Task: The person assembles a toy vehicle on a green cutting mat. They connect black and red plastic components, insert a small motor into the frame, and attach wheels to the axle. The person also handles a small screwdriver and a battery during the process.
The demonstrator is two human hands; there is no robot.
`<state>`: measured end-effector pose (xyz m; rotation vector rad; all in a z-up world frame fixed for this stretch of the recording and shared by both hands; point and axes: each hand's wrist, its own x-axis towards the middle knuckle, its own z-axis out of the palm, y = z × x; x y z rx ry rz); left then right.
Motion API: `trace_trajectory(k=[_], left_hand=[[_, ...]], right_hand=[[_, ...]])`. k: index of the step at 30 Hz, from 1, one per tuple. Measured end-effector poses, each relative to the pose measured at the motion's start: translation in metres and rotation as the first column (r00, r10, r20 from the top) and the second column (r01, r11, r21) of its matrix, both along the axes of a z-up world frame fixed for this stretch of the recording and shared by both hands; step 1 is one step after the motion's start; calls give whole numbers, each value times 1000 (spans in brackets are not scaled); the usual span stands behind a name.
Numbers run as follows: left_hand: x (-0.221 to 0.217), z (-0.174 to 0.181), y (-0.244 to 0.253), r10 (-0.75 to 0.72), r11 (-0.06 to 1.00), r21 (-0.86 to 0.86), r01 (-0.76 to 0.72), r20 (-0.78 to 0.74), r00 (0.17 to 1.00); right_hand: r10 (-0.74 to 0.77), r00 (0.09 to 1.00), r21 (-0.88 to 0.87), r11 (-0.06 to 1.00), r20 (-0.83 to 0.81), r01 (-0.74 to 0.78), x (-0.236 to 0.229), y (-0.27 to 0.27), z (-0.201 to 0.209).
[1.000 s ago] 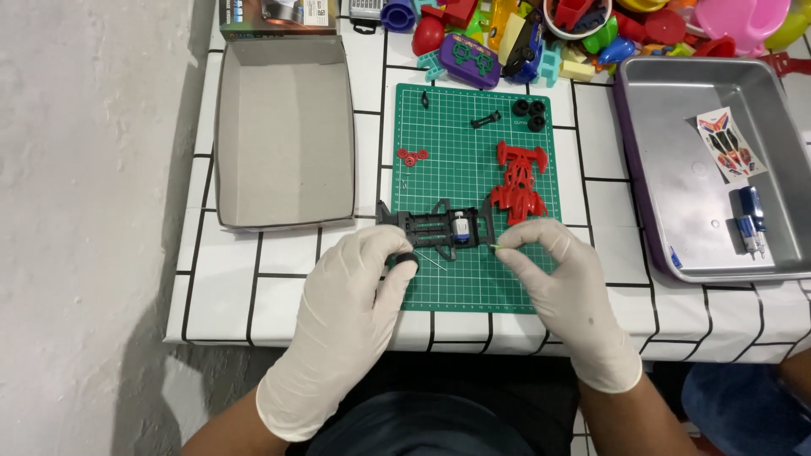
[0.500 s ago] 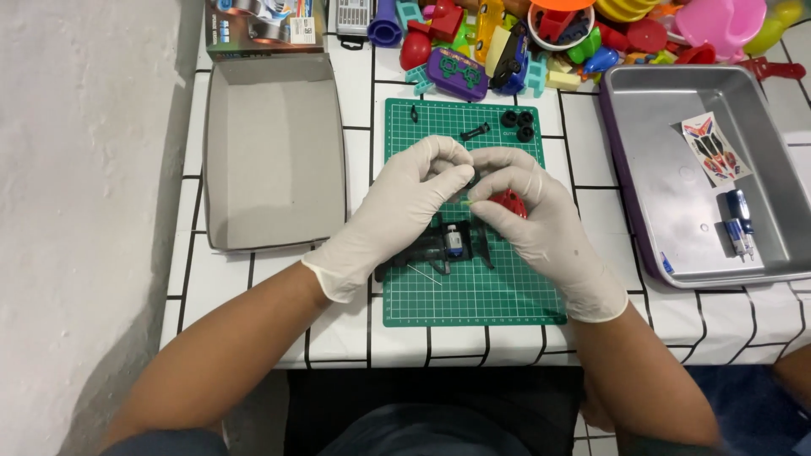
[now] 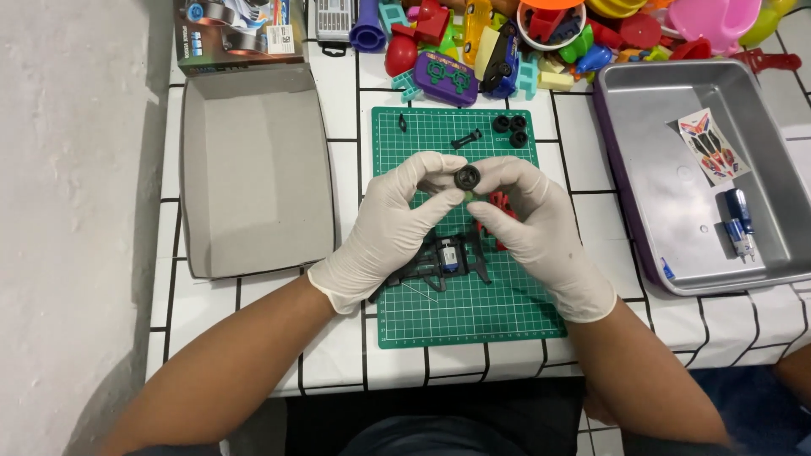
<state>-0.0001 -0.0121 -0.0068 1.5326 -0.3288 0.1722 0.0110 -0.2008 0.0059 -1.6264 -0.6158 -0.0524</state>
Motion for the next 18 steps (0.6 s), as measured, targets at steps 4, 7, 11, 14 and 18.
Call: trace_trajectory(k=[4,7,11,14,18], left_hand=[[-4,0,-1,-8,1000,2,8,66,998],[-8,-1,-2,-30,997,71,22,123,992],[-12,0,-1,9,997,71,-16,93,996],[-12,-3,3,-17,968,250,-33,195,981],[-15,-6,1,-67,887,461,-22,177,982]], right_hand=[[-10,998,113,993,-56,17,-3,-4,-10],[-94,995,37,995,15,94,-3,-6,-13],[-172,976,-68,981,131,182,-16,-9,11],[-175,973,-82,979,149,189,-37,-24,29],[-12,986,-209,977,165,47,-70,-60,13]])
